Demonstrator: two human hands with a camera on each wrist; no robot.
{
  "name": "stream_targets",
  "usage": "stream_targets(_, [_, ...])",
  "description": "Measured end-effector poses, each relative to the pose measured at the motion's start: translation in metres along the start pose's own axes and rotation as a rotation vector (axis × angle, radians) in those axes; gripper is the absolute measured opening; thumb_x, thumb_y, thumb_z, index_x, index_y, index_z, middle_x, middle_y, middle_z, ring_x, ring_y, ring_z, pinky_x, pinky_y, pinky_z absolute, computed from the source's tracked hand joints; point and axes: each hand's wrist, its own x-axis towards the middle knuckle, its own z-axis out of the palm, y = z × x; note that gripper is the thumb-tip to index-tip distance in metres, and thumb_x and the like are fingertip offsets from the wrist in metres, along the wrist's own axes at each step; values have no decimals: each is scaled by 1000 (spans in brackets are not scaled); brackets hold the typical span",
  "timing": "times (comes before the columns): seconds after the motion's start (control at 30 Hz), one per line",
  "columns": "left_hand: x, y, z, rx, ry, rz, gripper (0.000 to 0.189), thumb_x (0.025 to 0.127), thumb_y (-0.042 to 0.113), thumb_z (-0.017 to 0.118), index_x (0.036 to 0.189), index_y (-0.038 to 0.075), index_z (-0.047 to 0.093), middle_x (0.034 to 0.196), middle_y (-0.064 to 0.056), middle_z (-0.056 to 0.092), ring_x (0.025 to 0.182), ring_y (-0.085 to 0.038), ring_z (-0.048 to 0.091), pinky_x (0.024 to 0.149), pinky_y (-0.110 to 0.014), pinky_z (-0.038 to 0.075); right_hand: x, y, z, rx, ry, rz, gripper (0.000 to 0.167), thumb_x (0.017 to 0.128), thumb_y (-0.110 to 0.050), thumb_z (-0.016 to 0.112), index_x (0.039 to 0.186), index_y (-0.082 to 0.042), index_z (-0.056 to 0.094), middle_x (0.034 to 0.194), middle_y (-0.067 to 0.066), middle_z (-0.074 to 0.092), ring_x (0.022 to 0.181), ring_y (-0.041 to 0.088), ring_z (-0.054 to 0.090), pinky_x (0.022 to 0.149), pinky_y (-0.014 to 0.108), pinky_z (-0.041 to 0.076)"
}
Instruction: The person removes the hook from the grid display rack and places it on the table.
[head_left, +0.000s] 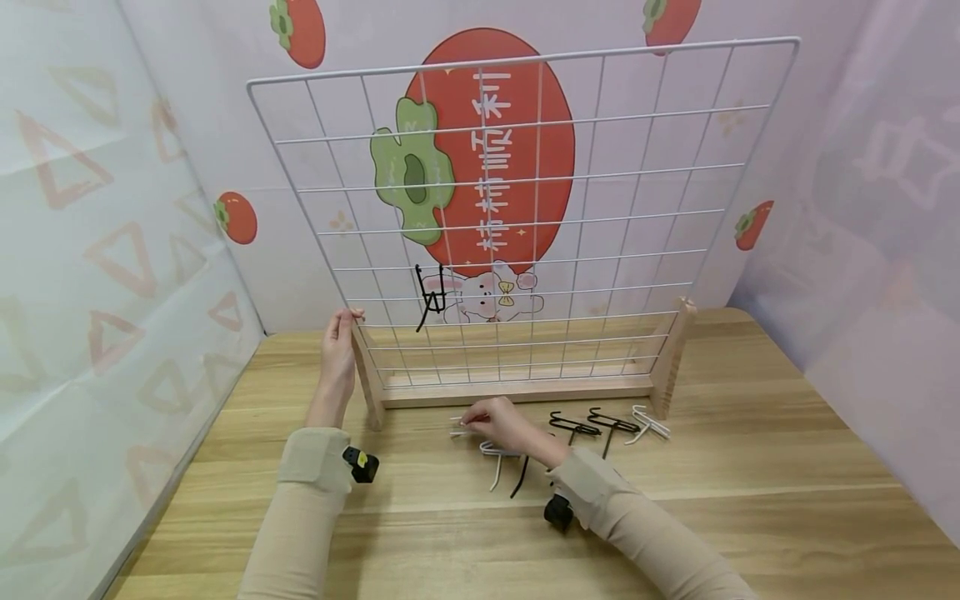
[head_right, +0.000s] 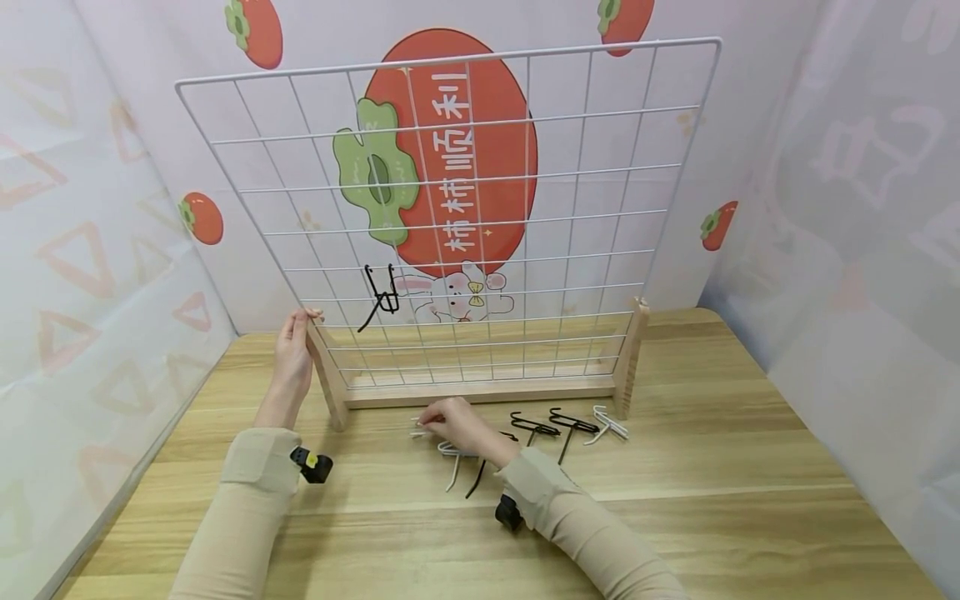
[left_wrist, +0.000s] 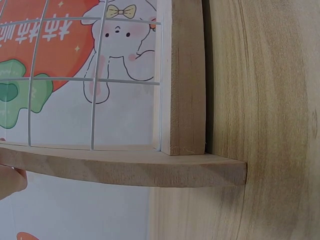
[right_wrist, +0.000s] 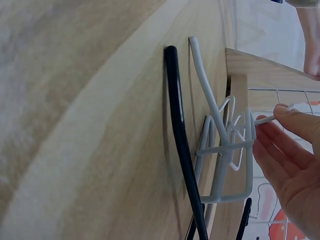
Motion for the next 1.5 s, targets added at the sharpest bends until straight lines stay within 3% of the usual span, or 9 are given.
stream_targets(0.23, [-1,1,-2,33,-37,-10,20,94,30,38,89,14,48,96,4,50,120,-21,32,105,-28,16,0,1,0,-18,-17,-15,9,82,0,60,88,1,66,86,10,66,79,16,61,69,16,48])
stream_targets(0.63, [-1,1,-1,29,-26,1,19,93,31,40,86,16,49,94,5,51,111,-13,38,104,-27,19,-3,-2,1,-6,-79,4,10,81,-2,61,88,1,66,89,10,65,82,18,61,70,17,48])
stream_targets(0.9, [-1,1,0,17,-23,-2,18,93,30,40,86,16,49,102,-7,48,108,-11,39,102,-27,21,-3,-4,1,-7,-111,13,10,83,-3,60,89,1,67,91,10,64,85,19,60,70,16,47])
stream_targets(1.1, [-1,2,0,11,-17,-10,18,94,29,39,85,17,50,95,1,51,107,-11,40,102,-27,22,-3,-6,2,3,-116,10,9,81,-3,61,87,0,67,90,10,64,85,19,60,70,16,47])
stream_targets(1.5, [-2,2,0,22,-21,-6,19,93,31,40,85,17,50,93,6,51,109,-11,39,102,-27,22,-4,-12,2,38,-120,10,11,81,-2,61,91,1,66,91,10,65,86,17,60,74,16,47])
